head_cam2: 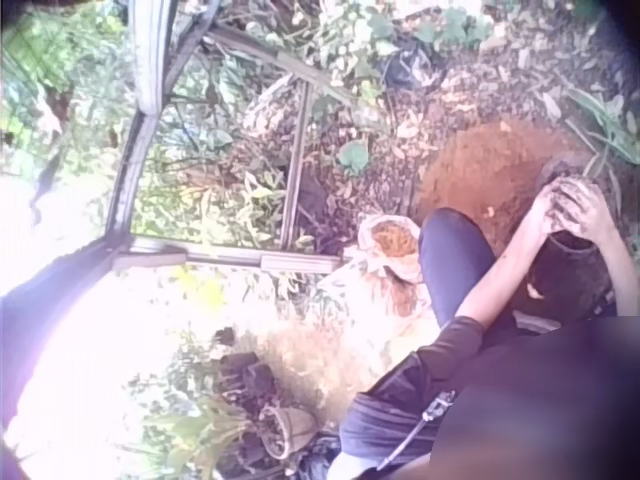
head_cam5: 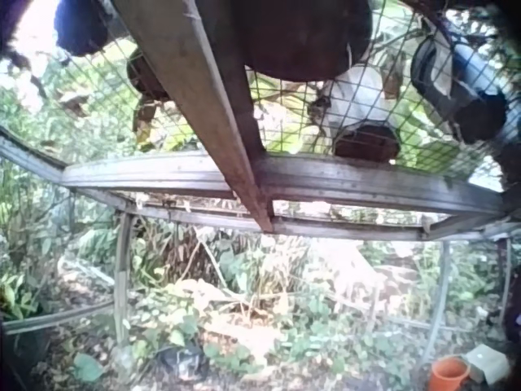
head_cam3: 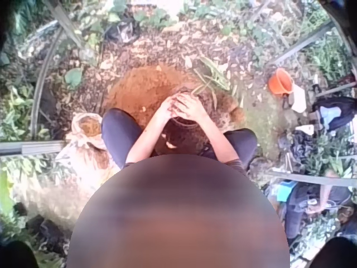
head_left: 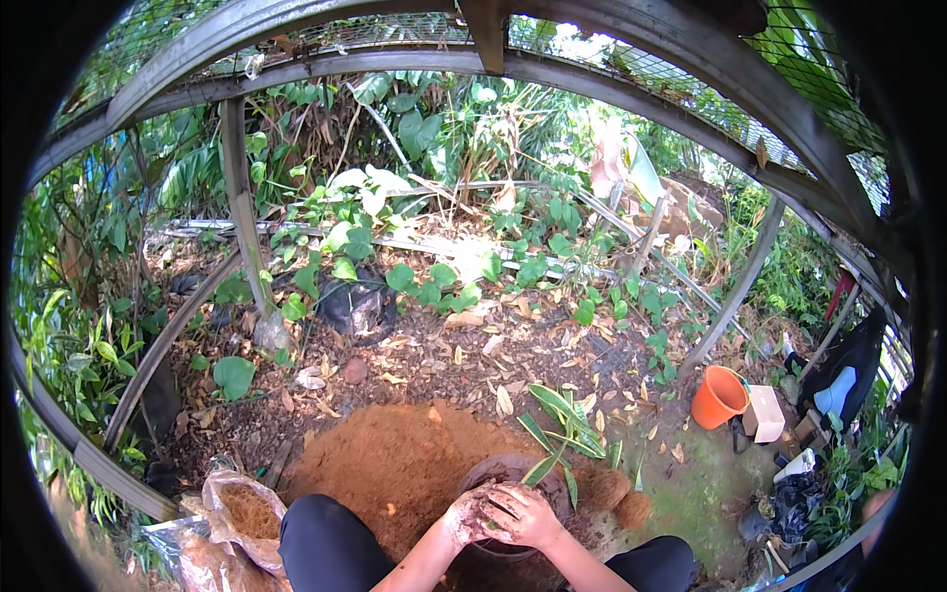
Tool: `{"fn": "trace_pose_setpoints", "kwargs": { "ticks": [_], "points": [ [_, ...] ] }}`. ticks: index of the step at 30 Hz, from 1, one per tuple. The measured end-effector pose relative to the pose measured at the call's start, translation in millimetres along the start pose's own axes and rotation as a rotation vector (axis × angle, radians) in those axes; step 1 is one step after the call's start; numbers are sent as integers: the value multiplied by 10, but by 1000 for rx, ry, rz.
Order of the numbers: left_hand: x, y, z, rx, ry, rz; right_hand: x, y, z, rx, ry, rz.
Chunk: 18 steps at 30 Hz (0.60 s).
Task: The person sits on the ground and packs soil around a plant cutting in a small pot. They repeatedly add soil and press it down by hand to secure the plant.
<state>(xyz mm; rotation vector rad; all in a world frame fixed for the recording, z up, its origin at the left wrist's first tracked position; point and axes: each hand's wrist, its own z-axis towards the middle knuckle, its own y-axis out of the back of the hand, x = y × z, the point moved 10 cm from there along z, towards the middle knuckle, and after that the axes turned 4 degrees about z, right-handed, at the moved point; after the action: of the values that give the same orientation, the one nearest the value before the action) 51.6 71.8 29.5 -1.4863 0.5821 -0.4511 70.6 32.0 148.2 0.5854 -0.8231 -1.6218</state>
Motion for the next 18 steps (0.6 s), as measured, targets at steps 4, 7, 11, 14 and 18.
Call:
{"fn": "trace_pose_setpoints", "kwargs": {
  "ticks": [4, 7, 11, 14, 18],
  "points": [
    [-2, -212, 20, 159, 28, -56, -54, 129, -34, -148, -12, 5],
    [-14, -239, 108, 236, 29, -47, -91, 212, -35, -247, -28, 64],
    [-117, 74, 280, 82, -45, 106, -75, 123, 24, -127, -71, 39],
    [-227, 197, 340, 59, -152, 302, -119, 108, 74, -32, -124, 35],
    [-204, 319, 373, 33, -88, 199, -134, 136, 115, 12, -104, 78]
  ]
}}
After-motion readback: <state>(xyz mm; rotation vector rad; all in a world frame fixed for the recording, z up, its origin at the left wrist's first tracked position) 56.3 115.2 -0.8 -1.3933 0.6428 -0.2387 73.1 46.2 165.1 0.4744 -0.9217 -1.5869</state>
